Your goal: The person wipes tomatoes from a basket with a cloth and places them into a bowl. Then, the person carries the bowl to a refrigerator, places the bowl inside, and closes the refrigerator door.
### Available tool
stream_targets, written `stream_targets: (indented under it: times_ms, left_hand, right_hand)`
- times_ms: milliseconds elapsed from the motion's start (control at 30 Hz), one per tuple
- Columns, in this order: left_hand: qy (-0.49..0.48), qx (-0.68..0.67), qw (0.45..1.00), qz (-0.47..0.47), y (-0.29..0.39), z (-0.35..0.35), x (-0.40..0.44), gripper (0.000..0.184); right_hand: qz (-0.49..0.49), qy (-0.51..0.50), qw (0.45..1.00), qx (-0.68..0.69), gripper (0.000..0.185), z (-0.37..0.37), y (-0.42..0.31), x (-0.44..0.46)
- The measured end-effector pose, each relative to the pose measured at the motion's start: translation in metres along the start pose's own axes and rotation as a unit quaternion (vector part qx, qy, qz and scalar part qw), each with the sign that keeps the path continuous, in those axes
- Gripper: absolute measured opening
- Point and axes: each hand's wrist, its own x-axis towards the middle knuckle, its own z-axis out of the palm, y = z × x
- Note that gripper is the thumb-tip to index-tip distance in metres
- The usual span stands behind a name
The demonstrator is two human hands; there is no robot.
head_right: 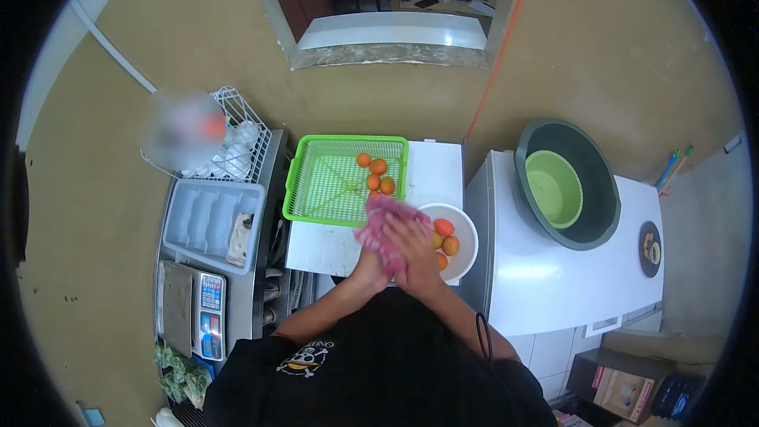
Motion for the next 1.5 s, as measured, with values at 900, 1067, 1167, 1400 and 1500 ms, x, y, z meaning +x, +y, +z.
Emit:
stream_targets:
  times_ms: [900,1067,1167,1400,1500]
  left_hand:
    - [0.035,-0.056,0.998,0.013,0.011,-0.016,-0.008,0.041]
    - [-0.029,-0.035,0.999,-0.023,0.007,-0.044,0.011,0.037]
    - [-0.013,-0.103,0.994,-0.03,0.007,-0.036,0.0,0.044]
    - [0.003,-0.03,0.999,-0.041,0.022,-0.031,0.008,0.042]
    - [-0.007,-0.108,0.994,-0.012,0.006,-0.031,-0.005,0.038]
  right_hand:
    - [-0.032,-0.052,0.995,-0.083,0.036,0.007,-0.02,0.004]
    - [-0.014,0.053,0.998,0.044,0.037,-0.002,-0.031,0.01]
    - [-0.032,-0.029,0.999,0.003,0.035,0.012,-0.017,0.005]
    - [-0.008,0.064,0.997,0.029,0.035,0.004,-0.021,0.001]
    - [-0.052,-0.059,0.993,-0.087,0.033,0.011,-0.022,0.006]
